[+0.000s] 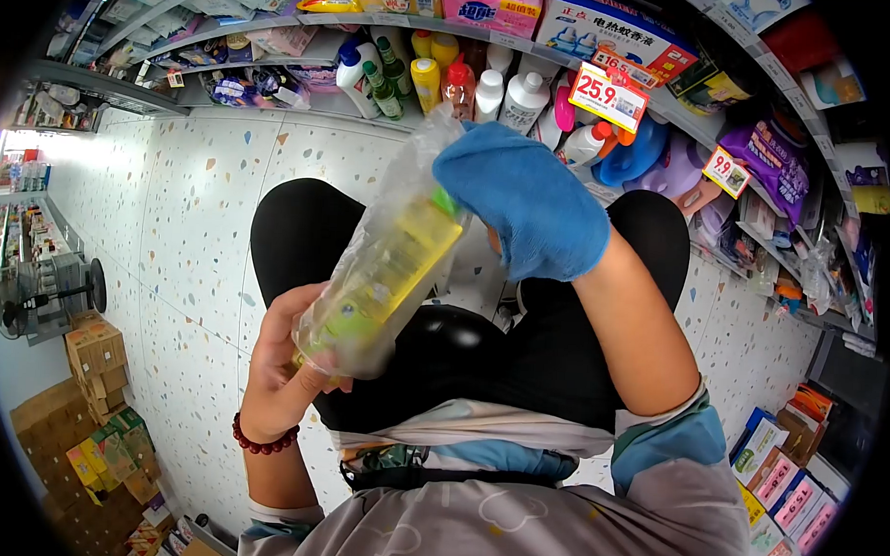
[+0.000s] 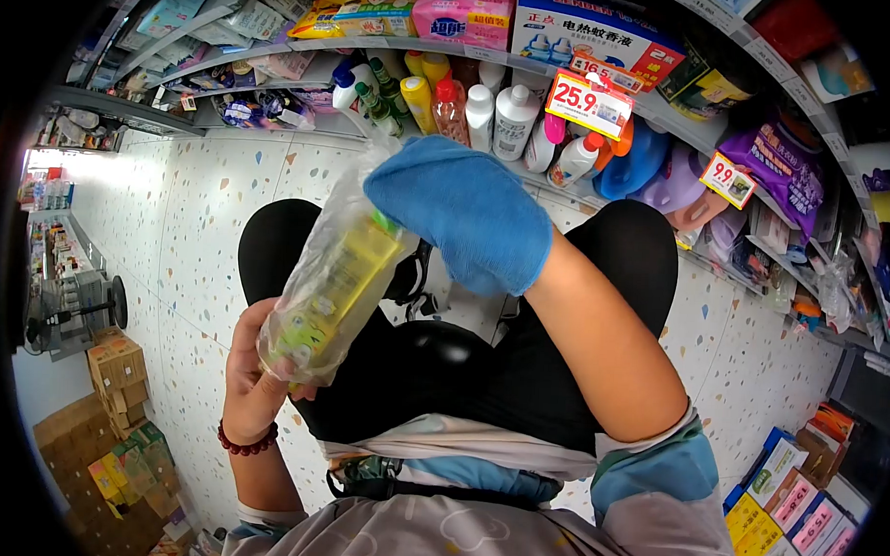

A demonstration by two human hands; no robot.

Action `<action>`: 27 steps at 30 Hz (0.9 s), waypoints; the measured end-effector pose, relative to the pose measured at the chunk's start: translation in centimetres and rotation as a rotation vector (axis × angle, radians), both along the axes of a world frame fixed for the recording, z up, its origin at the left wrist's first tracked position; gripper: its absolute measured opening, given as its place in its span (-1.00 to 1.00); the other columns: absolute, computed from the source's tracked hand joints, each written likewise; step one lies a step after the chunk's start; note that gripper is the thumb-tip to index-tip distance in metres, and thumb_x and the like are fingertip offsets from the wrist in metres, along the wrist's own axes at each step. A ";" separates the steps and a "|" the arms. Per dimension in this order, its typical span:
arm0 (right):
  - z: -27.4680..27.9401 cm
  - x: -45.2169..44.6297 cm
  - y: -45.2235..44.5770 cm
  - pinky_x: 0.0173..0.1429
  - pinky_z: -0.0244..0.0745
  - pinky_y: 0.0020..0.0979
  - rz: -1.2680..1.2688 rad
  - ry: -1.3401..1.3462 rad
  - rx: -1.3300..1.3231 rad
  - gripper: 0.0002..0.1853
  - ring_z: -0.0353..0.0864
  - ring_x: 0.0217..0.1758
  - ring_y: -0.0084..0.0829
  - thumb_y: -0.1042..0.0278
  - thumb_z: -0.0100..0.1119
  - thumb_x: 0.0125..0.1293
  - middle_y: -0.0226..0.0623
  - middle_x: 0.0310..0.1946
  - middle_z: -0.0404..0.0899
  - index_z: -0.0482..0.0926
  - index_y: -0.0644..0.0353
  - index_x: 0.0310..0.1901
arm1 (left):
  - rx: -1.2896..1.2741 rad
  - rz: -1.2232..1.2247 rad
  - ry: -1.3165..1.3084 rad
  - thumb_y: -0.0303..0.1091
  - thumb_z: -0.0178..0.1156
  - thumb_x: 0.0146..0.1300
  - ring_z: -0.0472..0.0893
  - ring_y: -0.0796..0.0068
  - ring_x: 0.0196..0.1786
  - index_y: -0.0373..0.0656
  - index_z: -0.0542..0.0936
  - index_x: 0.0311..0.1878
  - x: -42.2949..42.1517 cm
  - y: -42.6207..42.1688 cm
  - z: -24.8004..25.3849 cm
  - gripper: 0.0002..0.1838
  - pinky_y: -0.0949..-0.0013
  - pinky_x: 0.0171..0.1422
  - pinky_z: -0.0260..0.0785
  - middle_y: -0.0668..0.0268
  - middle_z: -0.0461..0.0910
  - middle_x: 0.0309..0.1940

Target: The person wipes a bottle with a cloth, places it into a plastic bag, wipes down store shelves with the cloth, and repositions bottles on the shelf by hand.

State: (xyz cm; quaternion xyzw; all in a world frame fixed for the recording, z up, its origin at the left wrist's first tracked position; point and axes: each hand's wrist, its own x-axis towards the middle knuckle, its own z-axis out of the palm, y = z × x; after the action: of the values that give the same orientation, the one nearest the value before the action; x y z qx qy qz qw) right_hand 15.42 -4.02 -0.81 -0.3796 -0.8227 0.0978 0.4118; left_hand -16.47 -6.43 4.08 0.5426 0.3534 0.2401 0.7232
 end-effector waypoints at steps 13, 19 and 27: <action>-2.9 -0.7 -0.1 0.27 0.50 -0.17 -0.153 0.178 -0.282 -0.52 0.64 0.14 -0.21 0.53 0.34 0.01 -0.24 -0.11 0.58 0.44 0.40 0.01 | 0.148 0.319 -0.220 -0.31 0.08 0.49 0.56 0.45 -0.51 -0.09 0.18 0.05 3.1 0.8 -0.4 -0.72 0.55 -0.53 0.39 0.00 0.55 -0.09; 0.2 -4.3 -1.1 -0.08 0.50 -0.16 -0.035 0.043 -0.220 -0.70 0.61 -0.13 -0.08 0.44 0.35 -0.04 -0.17 -0.21 0.59 0.51 0.25 -0.25 | 0.139 0.166 -0.238 -0.39 0.01 0.53 0.59 0.40 -0.42 -0.09 0.14 0.07 5.7 0.1 -1.3 -0.75 0.44 -0.37 0.46 0.02 0.57 -0.15; 1.9 -3.3 -0.8 -0.14 0.42 -0.06 -0.141 0.093 -0.259 -0.67 0.49 -0.26 0.13 0.49 0.33 -0.16 -0.09 -0.39 0.48 0.45 0.21 -0.30 | 0.597 0.281 0.201 -0.39 -0.06 0.57 0.55 0.55 -0.28 -0.23 0.35 -0.06 5.7 0.5 -1.2 -0.89 0.50 -0.16 0.44 0.19 0.54 -0.17</action>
State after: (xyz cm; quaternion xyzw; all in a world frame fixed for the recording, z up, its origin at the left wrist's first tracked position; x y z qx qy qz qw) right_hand 12.16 -4.84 1.10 -0.4812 -0.7545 0.1914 0.4031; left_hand -10.79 -5.94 2.89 0.6973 0.4083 0.3755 0.4540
